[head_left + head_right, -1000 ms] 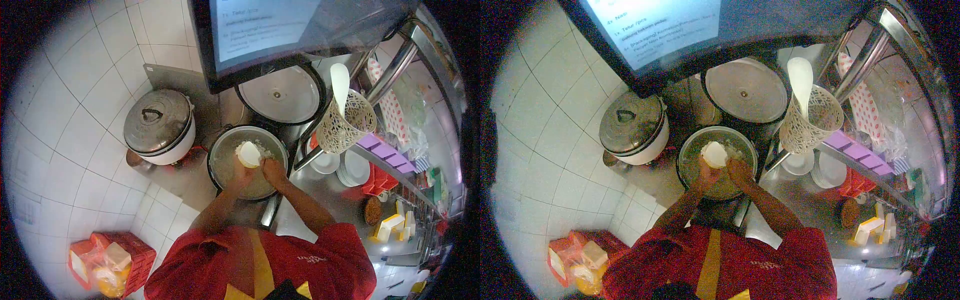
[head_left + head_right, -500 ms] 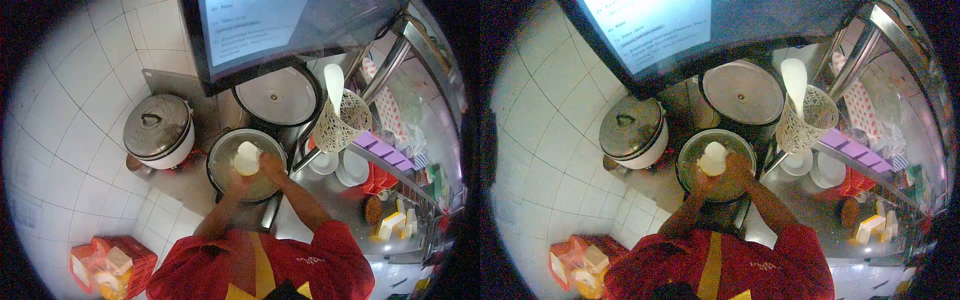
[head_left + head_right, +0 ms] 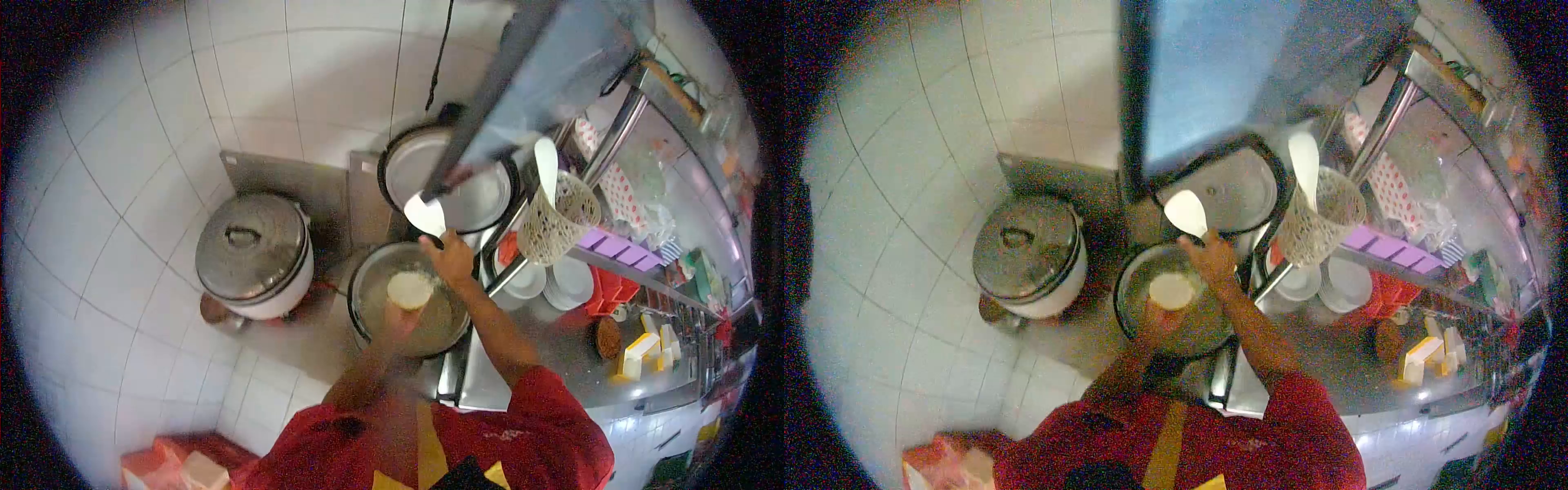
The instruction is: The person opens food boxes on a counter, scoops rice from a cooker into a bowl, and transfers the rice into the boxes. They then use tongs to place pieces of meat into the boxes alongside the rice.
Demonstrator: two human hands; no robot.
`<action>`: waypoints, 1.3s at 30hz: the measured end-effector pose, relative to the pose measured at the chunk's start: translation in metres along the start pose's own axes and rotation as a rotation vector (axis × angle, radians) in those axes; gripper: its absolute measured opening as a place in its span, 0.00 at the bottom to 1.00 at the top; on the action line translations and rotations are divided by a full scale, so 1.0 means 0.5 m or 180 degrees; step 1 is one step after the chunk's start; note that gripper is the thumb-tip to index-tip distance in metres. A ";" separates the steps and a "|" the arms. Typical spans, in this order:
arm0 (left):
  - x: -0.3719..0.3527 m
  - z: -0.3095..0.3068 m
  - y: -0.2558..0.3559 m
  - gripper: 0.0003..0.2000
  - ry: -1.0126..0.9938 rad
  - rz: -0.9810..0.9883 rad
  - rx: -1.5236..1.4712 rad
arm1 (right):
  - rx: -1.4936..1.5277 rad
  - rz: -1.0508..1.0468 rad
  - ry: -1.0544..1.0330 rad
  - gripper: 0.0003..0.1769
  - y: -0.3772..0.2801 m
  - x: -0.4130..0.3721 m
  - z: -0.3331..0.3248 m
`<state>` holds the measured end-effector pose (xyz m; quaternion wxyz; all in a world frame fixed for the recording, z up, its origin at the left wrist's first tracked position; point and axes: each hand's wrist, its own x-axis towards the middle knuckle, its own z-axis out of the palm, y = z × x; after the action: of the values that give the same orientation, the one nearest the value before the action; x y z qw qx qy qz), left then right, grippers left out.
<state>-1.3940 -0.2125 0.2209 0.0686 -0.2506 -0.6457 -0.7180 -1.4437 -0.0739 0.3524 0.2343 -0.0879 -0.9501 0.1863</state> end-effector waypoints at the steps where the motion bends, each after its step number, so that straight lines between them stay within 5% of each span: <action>1: 0.005 0.002 -0.004 0.20 0.0345 -0.0735 -0.2195 | 0.0002 -0.0001 0.0106 0.18 -0.033 0.029 -0.028; 2: 0.004 -0.002 -0.009 0.20 0.0647 -0.1564 -0.4357 | 0.0239 -0.0434 0.0461 0.18 -0.065 0.057 -0.055; 5: 0.003 -0.022 -0.113 0.19 0.0184 -0.2119 -0.3817 | -0.0269 -0.1416 0.1625 0.29 -0.075 0.200 -0.070; 6: 0.006 -0.043 -0.006 0.18 0.0459 -0.2515 -0.4009 | -0.0583 -0.1440 0.2056 0.32 -0.108 0.251 -0.120; 7: 0.018 -0.042 -0.023 0.18 0.0447 -0.2575 -0.4001 | -0.0896 -0.0078 0.0965 0.33 -0.200 0.246 -0.206; 9: 0.019 -0.020 -0.088 0.19 0.0256 -0.2270 -0.4776 | -0.1136 -0.1138 0.2218 0.33 -0.146 0.329 -0.197; 12: 0.026 -0.046 0.009 0.19 0.0262 -0.2153 -0.4511 | -0.1300 -0.0749 0.1449 0.27 -0.131 0.345 -0.220; 15: 0.024 -0.065 -0.020 0.19 0.0203 -0.2538 -0.4883 | -0.1047 -0.1081 0.1639 0.20 -0.139 0.307 -0.251; 17: 0.008 -0.074 -0.058 0.19 0.0183 -0.2520 -0.4693 | -0.1205 -0.0776 0.1638 0.13 -0.136 0.249 -0.238; 19: -0.008 -0.086 -0.049 0.19 0.0152 -0.2467 -0.4547 | -0.0780 0.0271 0.1372 0.09 -0.092 0.208 -0.194; 21: -0.036 -0.144 -0.006 0.23 0.0035 -0.2131 -0.4013 | -0.1177 -0.0085 0.1442 0.06 -0.191 0.072 -0.264; 23: -0.086 -0.214 0.015 0.25 -0.0157 -0.1840 -0.3709 | -0.1007 -0.1002 0.1407 0.06 -0.161 -0.027 -0.259; 25: -0.120 -0.276 0.052 0.26 0.0023 -0.1473 -0.3967 | -0.1106 -0.1227 0.1000 0.06 -0.151 -0.132 -0.249; 27: -0.142 -0.346 0.070 0.23 -0.0021 -0.1609 -0.3061 | -0.0705 -0.1500 0.0553 0.07 -0.145 -0.233 -0.238; 29: -0.130 -0.389 0.101 0.22 0.0096 -0.1689 -0.3234 | -0.0626 -0.1842 0.0487 0.09 -0.136 -0.323 -0.201; 33: -0.132 -0.444 0.192 0.19 0.0747 -0.1948 -0.3942 | -0.0634 -0.1601 -0.0670 0.10 -0.092 -0.477 -0.097; 39: -0.106 -0.397 0.262 0.20 0.0601 -0.1836 -0.4172 | -0.0487 -0.1800 -0.0340 0.13 -0.051 -0.599 0.024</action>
<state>-1.3467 -0.4358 0.3063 -0.2326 0.0033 -0.1141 -0.9658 -1.1895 -0.1771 0.2292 0.2193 0.1729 -0.9591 0.0460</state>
